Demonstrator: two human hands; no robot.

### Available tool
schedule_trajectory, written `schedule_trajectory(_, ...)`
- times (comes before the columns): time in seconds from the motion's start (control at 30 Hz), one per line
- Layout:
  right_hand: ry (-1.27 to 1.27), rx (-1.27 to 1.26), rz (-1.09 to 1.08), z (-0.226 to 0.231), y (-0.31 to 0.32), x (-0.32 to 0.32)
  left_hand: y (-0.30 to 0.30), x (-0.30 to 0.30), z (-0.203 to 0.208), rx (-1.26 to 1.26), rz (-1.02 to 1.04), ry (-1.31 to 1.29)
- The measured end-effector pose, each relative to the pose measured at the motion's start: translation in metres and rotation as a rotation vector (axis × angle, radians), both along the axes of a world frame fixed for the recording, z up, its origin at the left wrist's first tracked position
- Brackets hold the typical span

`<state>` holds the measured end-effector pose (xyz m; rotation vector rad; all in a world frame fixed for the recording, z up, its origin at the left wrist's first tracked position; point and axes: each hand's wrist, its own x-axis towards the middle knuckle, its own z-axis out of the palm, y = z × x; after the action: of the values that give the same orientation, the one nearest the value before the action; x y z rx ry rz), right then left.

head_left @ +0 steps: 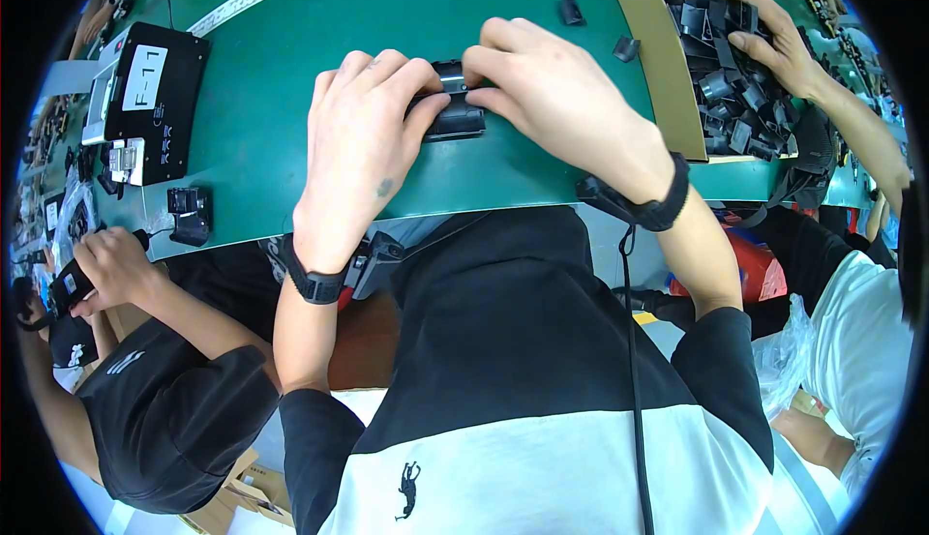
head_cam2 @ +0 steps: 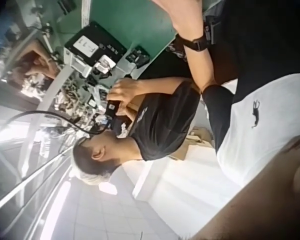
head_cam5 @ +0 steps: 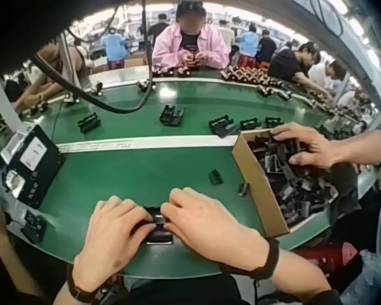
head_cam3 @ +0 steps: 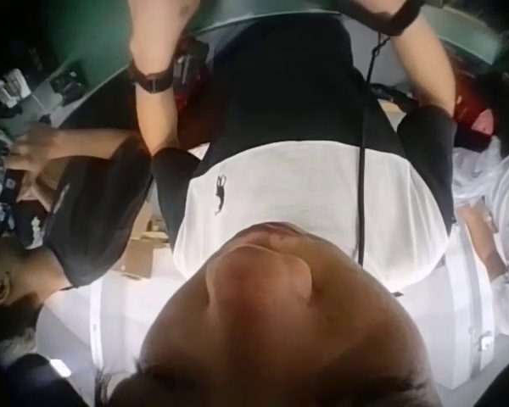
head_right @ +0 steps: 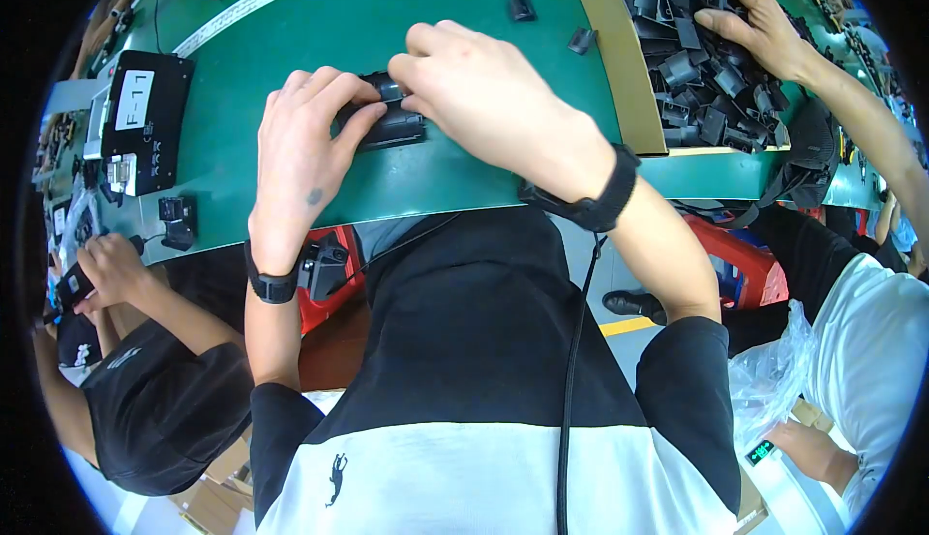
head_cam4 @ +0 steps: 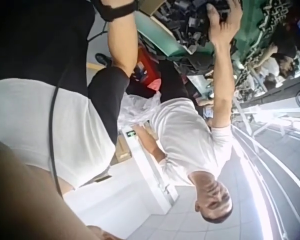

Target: The person assembles plastic housings by hand, picking up a base and a small component from a box. They press the component into the base and set the assembly on the green workbench before repeating the process.

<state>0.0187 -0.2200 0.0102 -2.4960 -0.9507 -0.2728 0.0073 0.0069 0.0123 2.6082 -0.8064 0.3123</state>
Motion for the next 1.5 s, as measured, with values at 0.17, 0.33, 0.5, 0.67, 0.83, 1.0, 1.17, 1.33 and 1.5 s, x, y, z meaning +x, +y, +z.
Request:
schedule_trajectory(0.17,-0.043,0.011,0.044,-0.005,0.011,0.009,-0.002,0.006,-0.005,-0.07,0.016,0.039)
schedule_trajectory(0.33,0.014,-0.086,0.162,0.003,0.012,0.022,-0.008,0.0,-0.003,-0.141,0.033,0.158)
schedule_trajectory(0.5,0.045,-0.08,0.151,0.003,0.016,0.015,-0.009,0.0,-0.002,-0.114,0.031,0.105)
schedule_trajectory(0.67,0.078,0.112,0.047,-0.001,-0.003,0.004,-0.009,0.005,0.009,-0.046,0.011,0.162)
schedule_trajectory(0.83,0.075,0.026,-0.313,0.018,-0.049,0.001,0.014,0.063,0.017,0.056,0.17,0.198)
schedule_trajectory(1.0,-0.066,-0.215,-0.474,0.002,-0.05,0.007,0.034,0.186,0.001,0.07,0.32,0.04)
schedule_trajectory(1.17,-0.223,-0.327,-0.383,-0.019,-0.057,0.017,0.05,0.257,-0.019,-0.215,0.241,-0.068)
schedule_trajectory(1.33,0.033,-0.331,-0.385,-0.004,-0.042,0.013,0.152,0.299,-0.061,0.101,0.438,-0.211)
schedule_trajectory(1.5,0.025,-0.161,-0.387,-0.008,-0.047,0.014,0.136,0.287,-0.05,0.206,0.469,0.006)
